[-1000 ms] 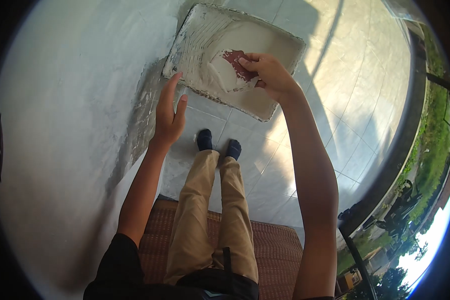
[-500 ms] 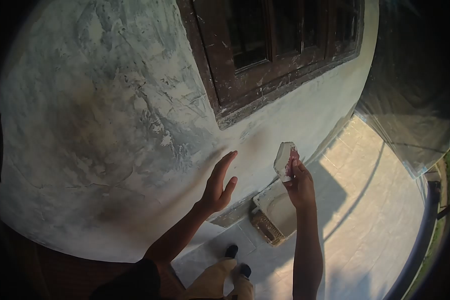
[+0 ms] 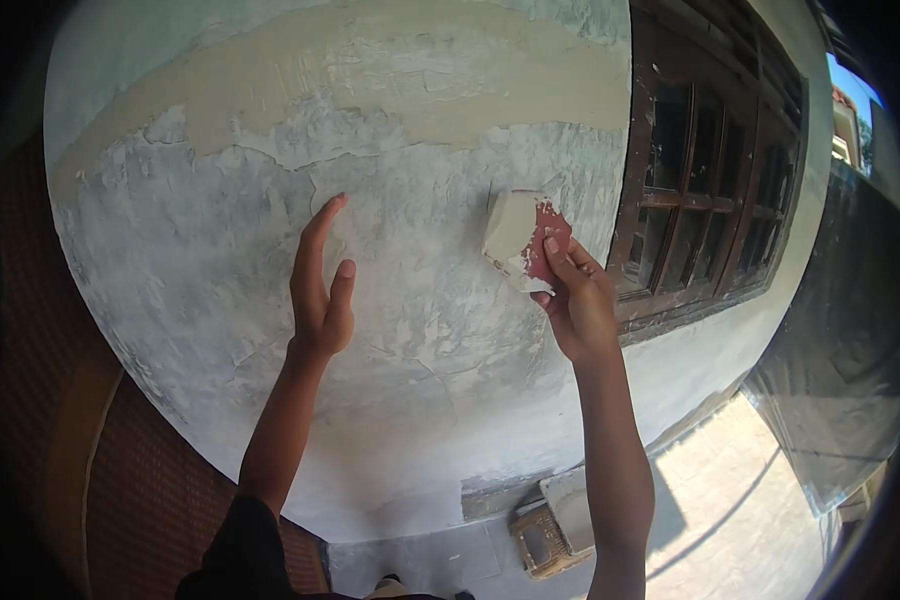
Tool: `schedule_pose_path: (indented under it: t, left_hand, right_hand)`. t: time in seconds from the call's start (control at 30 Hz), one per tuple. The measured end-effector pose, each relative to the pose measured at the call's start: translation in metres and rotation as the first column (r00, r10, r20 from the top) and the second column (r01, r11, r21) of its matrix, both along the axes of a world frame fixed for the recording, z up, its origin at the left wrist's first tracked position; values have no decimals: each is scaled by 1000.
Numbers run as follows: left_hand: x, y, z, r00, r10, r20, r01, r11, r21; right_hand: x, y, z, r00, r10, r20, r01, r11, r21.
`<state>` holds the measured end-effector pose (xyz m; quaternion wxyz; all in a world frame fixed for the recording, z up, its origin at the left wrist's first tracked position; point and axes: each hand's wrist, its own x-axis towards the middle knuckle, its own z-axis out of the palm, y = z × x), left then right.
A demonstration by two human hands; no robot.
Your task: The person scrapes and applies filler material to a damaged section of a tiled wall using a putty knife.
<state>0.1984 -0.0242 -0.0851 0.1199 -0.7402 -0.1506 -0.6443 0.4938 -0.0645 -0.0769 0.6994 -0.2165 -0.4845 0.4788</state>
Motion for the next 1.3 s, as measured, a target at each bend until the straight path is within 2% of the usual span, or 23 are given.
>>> schedule_pose_path:
  t: [0.1,0.2,0.47,0.77,0.83,0.87,0.93,0.97,1.03,1.07,1.13,1.17,1.23,1.27,1.3]
  left_hand:
    - [-55,-6,31,993,86,76,-93,991,94]
    - [-113,-14,53,978,194,74,-204,964,168]
    - [-227,-37,85,938,319,138,-343,910,232]
    - [-306,-44,96,906,399,140,-422,875,236]
    - [-316,-43,97,899,415,141,-438,864,250]
    - [-319,-43,98,893,428,138,-450,854,260]
    - [-325,-40,97,886,444,137,-464,848,257]
    - [-326,-39,97,879,456,137,-476,841,258]
    - [-325,-38,96,880,454,144,-476,844,249]
    - [-323,-37,95,879,453,148,-476,846,239]
    - [-319,-36,94,881,448,155,-473,849,234]
    - [-317,-36,93,883,444,152,-469,852,231]
    - [-314,-35,92,880,445,165,-472,853,223]
    - [-313,-35,92,881,442,167,-470,856,215]
    - [-311,-36,92,879,443,174,-473,855,213]
  right_hand:
    - [-52,5,30,999,40,24,-41,998,54]
    - [-105,9,53,996,69,54,-75,992,104]
    - [-220,1,101,995,29,100,-54,964,259]
    - [-309,-4,126,977,-113,180,37,923,383]
    - [-323,-8,132,940,-279,198,160,870,467]
    - [-329,-11,134,940,-277,198,158,870,467]
    - [-340,-16,138,901,-394,184,234,796,557]
    - [-343,-15,138,900,-395,184,235,796,558]
    - [-346,-12,137,845,-511,157,293,689,663]
    - [-348,-10,135,844,-511,162,290,689,664]
    - [-349,-8,132,704,-707,71,352,434,829]
    - [-350,-9,132,705,-705,79,343,436,832]
    - [-354,-10,133,572,-818,-55,300,147,943]
    - [-356,-8,132,575,-817,-51,294,147,944]
    - [-357,-3,130,530,-842,-99,280,64,958]
